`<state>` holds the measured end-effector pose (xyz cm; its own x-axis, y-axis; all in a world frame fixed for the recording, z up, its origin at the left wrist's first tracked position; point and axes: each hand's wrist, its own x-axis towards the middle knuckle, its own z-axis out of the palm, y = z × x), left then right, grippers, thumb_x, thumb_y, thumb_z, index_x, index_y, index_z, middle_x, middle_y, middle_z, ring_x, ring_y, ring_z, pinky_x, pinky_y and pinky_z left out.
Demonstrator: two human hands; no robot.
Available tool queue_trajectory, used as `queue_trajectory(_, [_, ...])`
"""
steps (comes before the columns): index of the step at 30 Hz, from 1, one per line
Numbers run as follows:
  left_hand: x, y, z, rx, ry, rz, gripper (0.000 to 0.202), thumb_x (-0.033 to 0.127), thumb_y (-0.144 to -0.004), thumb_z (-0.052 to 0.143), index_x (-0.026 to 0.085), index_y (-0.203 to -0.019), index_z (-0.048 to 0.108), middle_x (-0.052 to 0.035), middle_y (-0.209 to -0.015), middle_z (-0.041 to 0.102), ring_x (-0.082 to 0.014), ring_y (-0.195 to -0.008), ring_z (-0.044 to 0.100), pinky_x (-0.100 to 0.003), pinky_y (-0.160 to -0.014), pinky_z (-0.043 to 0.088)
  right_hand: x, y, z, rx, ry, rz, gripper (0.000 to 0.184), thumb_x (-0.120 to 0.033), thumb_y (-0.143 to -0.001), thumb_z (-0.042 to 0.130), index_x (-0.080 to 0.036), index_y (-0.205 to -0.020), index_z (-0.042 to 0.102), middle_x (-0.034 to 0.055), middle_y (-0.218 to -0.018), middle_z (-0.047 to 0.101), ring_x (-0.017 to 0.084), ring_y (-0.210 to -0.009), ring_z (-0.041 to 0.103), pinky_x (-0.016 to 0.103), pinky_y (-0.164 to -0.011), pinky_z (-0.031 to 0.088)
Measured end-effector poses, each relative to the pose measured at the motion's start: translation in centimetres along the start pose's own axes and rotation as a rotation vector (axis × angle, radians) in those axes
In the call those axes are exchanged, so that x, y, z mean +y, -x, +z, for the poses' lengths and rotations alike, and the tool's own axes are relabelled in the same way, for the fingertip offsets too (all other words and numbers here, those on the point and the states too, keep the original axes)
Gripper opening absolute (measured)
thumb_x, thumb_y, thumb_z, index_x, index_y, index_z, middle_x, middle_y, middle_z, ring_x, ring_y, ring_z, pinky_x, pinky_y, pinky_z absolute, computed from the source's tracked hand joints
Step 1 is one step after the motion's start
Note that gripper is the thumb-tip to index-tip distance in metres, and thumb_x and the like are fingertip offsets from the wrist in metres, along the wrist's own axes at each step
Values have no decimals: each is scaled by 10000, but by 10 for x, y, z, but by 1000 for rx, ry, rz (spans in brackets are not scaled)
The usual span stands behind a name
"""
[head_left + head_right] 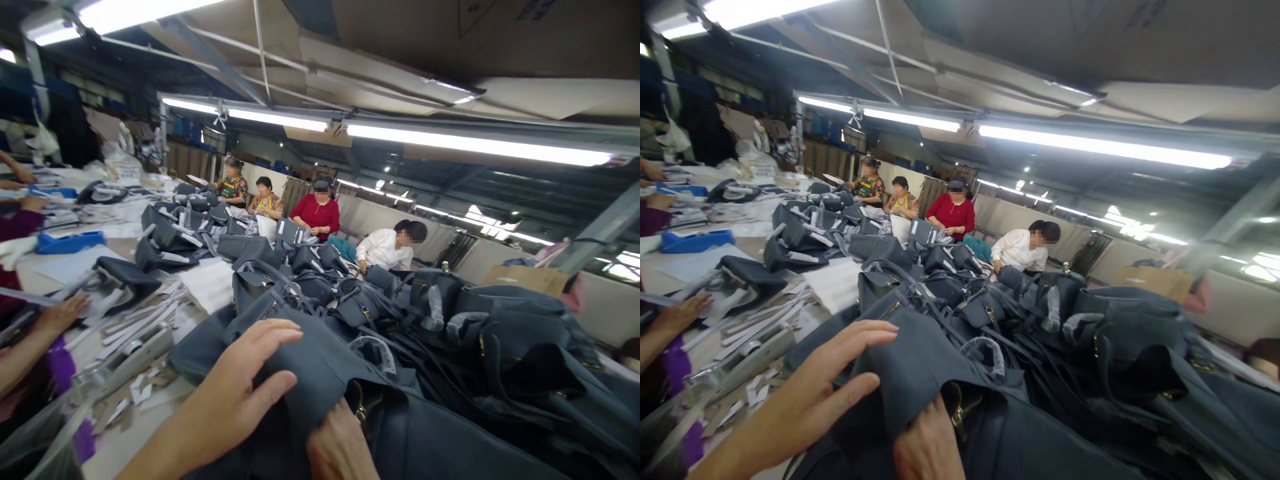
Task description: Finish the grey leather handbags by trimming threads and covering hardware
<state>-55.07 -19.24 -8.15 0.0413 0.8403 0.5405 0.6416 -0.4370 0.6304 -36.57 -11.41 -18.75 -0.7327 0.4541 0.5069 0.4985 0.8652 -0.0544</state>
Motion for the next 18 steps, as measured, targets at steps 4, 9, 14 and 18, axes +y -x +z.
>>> queue_trajectory(4, [3, -8, 32, -224, -89, -30, 578, 318, -743, 741, 124, -1267, 594, -170, -1353, 563, -333, -1263, 497, -497, -1095, 397, -22, 2, 31, 2, -79, -93, 442, -111, -836, 510, -232, -1241, 639, 98, -1095, 741, 292, -990, 680, 427, -924, 539])
queue_trajectory(9, [-20, 11, 82, -125, -207, -79, 350, 43, -788, 506, 104, -1077, 693, -176, -1184, 679, -299, -1135, 622, -464, -1030, 485, -17, 7, 26, -103, -169, -72, 405, -129, -843, 499, -254, -1201, 644, 98, -1040, 755, 279, -884, 715, 360, -793, 602])
queue_trajectory(14, [-41, 21, 77, 77, -218, -16, 284, 129, -894, 457, 152, -1029, 706, -124, -1082, 733, -257, -1007, 695, -398, -937, 560, -2, 8, -54, -255, -473, -89, 352, -128, -894, 500, -228, -1186, 670, 73, -1152, 728, 193, -1032, 694, 225, -896, 546])
queue_trajectory(18, [-51, 28, 65, 171, -158, 12, 263, 189, -923, 455, 203, -1005, 705, -70, -1054, 747, -218, -979, 705, -340, -935, 556, 30, 34, -119, 42, -211, 197, 303, -230, -893, 569, -319, -1145, 710, 27, -1191, 715, 220, -1073, 684, 268, -938, 536])
